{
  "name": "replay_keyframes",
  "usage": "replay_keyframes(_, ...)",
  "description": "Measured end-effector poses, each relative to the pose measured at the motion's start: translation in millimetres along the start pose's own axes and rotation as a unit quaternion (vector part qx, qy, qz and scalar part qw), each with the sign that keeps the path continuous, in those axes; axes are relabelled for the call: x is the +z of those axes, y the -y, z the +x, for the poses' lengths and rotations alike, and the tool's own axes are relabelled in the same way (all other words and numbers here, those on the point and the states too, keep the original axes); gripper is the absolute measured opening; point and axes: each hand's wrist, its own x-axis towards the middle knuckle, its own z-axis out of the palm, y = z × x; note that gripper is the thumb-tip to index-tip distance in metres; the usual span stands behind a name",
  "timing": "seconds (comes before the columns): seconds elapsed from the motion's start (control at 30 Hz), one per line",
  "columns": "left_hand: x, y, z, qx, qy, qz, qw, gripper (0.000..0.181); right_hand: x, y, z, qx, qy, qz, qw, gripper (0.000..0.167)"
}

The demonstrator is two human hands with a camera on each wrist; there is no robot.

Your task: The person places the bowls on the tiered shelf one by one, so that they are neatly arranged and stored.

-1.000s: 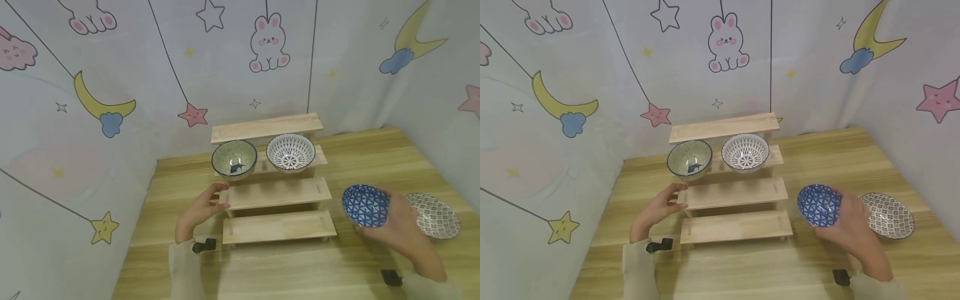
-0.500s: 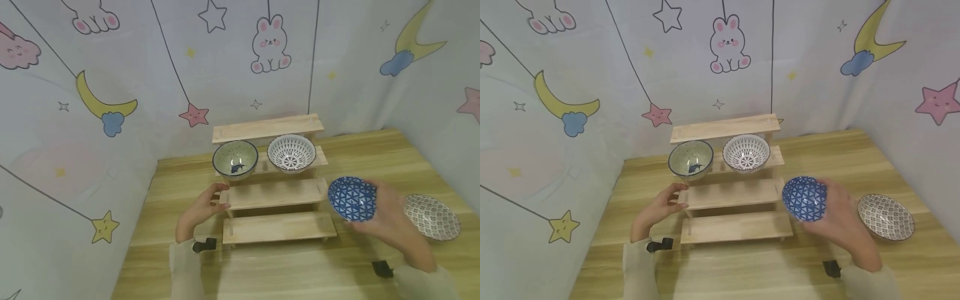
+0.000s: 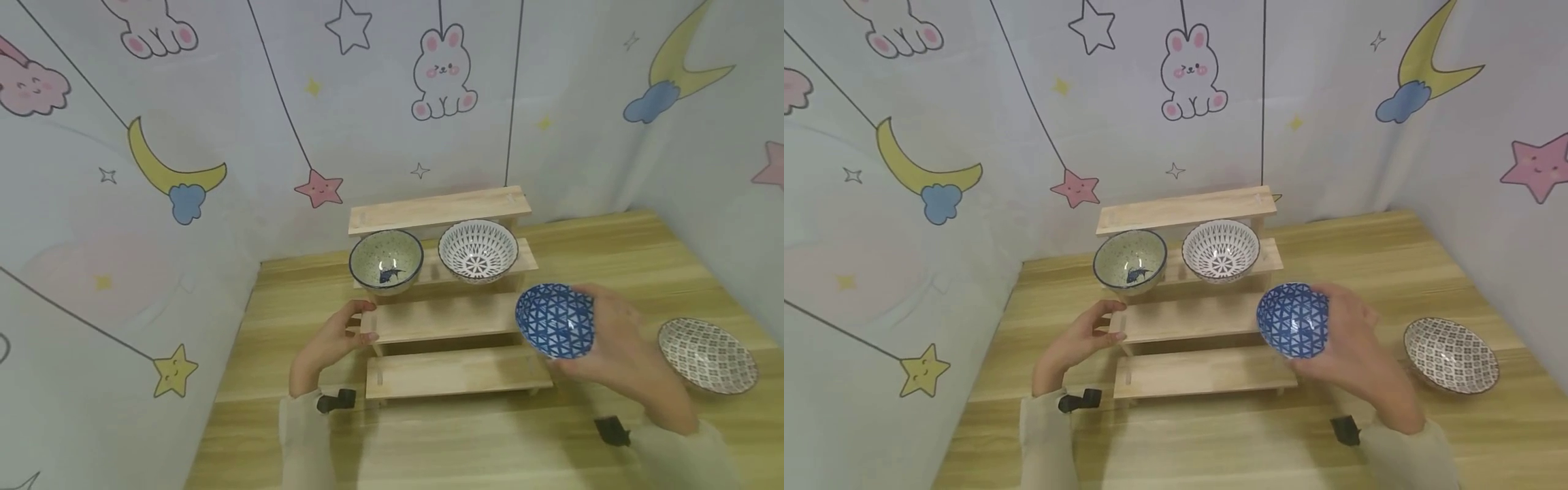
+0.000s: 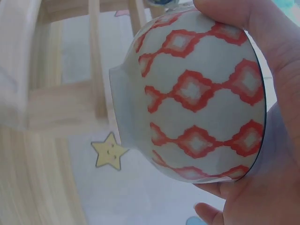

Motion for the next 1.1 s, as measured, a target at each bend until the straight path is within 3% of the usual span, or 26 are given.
replay_keyframes(0.2,1.3,0.3,-1.2,-0.005,0.003,-0.002,1.0,0.056,12.3,7.1,9.7,-0.028,0.007,0.029,0.9992,0.121)
replay_keyframes(0.7,5.2,-2.1,-2.2,0.004,0.003,-0.004,1.0,0.055,34.9,24.0,27.9,0.002,0.052,0.036,0.998,0.115)
replay_keyframes(1.1,-0.1,-3.7,-0.6,0.007,0.0,0.003,1.0,0.054,46.0,31.8,36.7,0.005,0.048,0.054,0.9974,0.116)
